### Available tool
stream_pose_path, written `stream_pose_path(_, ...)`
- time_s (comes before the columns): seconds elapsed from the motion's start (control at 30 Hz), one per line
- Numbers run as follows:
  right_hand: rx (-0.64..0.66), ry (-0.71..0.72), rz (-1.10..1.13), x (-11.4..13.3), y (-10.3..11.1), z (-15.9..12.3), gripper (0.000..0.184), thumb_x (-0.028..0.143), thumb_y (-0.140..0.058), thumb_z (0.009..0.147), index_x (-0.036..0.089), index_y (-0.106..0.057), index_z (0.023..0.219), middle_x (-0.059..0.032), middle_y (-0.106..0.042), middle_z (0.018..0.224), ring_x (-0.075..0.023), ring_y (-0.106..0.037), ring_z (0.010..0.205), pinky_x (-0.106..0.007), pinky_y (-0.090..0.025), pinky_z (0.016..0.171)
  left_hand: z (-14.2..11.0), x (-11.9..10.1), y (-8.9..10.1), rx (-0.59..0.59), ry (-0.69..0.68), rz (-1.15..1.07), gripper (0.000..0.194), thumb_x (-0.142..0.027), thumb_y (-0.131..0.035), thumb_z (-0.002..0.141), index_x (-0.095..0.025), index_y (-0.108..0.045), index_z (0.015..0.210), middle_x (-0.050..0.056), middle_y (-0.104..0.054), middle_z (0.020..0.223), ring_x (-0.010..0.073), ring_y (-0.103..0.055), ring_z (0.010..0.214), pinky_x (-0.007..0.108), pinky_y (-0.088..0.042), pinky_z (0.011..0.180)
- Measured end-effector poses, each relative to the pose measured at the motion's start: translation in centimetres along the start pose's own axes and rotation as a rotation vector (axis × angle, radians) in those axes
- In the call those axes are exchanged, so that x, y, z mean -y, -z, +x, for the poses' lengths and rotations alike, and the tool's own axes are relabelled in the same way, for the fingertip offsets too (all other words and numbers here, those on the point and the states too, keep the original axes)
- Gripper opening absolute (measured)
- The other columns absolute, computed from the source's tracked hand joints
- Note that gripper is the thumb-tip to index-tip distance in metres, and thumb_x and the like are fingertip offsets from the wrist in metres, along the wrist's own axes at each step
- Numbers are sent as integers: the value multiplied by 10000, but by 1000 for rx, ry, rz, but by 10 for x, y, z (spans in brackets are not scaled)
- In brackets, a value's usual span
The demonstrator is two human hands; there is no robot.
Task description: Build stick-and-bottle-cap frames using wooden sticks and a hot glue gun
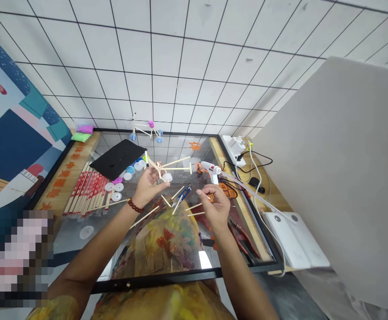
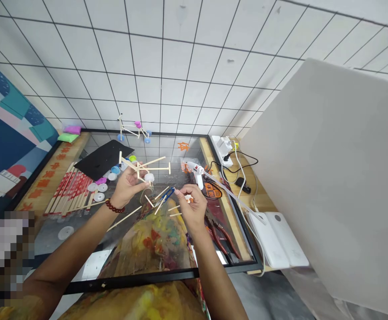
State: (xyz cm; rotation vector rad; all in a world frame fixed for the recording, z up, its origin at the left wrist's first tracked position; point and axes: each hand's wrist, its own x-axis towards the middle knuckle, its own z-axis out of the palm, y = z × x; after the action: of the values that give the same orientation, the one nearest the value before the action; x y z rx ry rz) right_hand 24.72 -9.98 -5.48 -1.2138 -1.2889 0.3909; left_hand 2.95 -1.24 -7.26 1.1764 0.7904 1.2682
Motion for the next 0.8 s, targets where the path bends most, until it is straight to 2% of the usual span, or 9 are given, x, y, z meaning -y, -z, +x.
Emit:
stream_pose_path(0.07, 13, -92, 35, 2, -1, 3, 122, 292, -669, 876, 214, -680, 784, -18, -649, 835, -161, -582, 772, -322, -467, 752, -1, -6, -3, 8, -7, -19, 724, -198, -904, 566, -271, -570, 1204, 46, -659, 1130, 216, -641, 1094, 448, -496, 1036)
stream_pose_path(0.13, 29, -220, 155, 6, -6, 8, 137, 326, -635, 885, 230, -716, 939, -36, -687, 970, -135, -555, 685, -314, -472, 690, -3, -13, -6, 15, -11, -28, 723, -198, -908, 559, -265, -576, 1197, 44, -659, 1120, 217, -640, 1092, 435, -498, 1031)
stream_pose_path(0.27, 189, -380, 477, 19, -20, 20, 478, 371, -702, 798, 309, -608, 1263, -69, -633, 1280, -127, -574, 682, -318, -499, 654, -8, -23, -14, 19, -1, -27, 721, -199, -904, 568, -253, -571, 1204, 46, -666, 1090, 222, -639, 1103, 417, -494, 1033)
stream_pose_path(0.37, 313, -483, 530, 25, -24, 19, 362, 420, -718, 786, 256, -696, 1108, -51, -713, 945, -147, -586, 666, -307, -492, 622, -10, -28, -16, 18, 20, -59, 703, -197, -904, 561, -243, -567, 1176, 47, -669, 1077, 227, -638, 1106, 411, -511, 1002)
stream_pose_path(0.47, 222, -518, 467, 23, -14, 8, 229, 436, -742, 776, 218, -758, 843, 1, -628, 629, -127, -531, 577, -276, -446, 565, -8, -32, -15, -16, 54, -152, 649, -196, -906, 553, -237, -564, 1102, 44, -655, 1104, 226, -637, 1105, 397, -537, 947)
stream_pose_path(0.53, 146, -485, 402, 22, 4, 0, 214, 436, -770, 753, 229, -775, 809, 3, -630, 613, -128, -531, 569, -281, -442, 561, -5, -35, -12, -66, 67, -215, 612, -185, -905, 547, -232, -561, 1051, 30, -639, 1093, 217, -641, 1090, 374, -548, 915)
stream_pose_path(0.63, 71, -435, 252, 25, 48, -12, 168, 413, -802, 727, 263, -792, 802, -32, -700, 732, -185, -617, 681, -333, -487, 618, -1, -41, -7, -131, 61, -274, 548, -165, -900, 542, -218, -546, 957, -1, -609, 1030, 201, -649, 1061, 339, -555, 883)
stream_pose_path(0.7, 45, -376, 106, 30, 86, -22, 123, 370, -839, 683, 272, -788, 736, -60, -712, 783, -231, -642, 755, -385, -503, 665, 2, -44, -4, -154, 47, -283, 532, -163, -894, 548, -214, -546, 947, -4, -599, 1015, 196, -649, 1052, 326, -558, 863)
stream_pose_path(0.8, -26, -307, -43, 40, 152, -45, 160, 363, -885, 606, 291, -743, 624, -77, -646, 700, -262, -614, 719, -451, -482, 651, 6, -46, 1, -187, 27, -274, 541, -165, -887, 556, -214, -566, 987, 8, -607, 1035, 191, -646, 1038, 314, -562, 836)
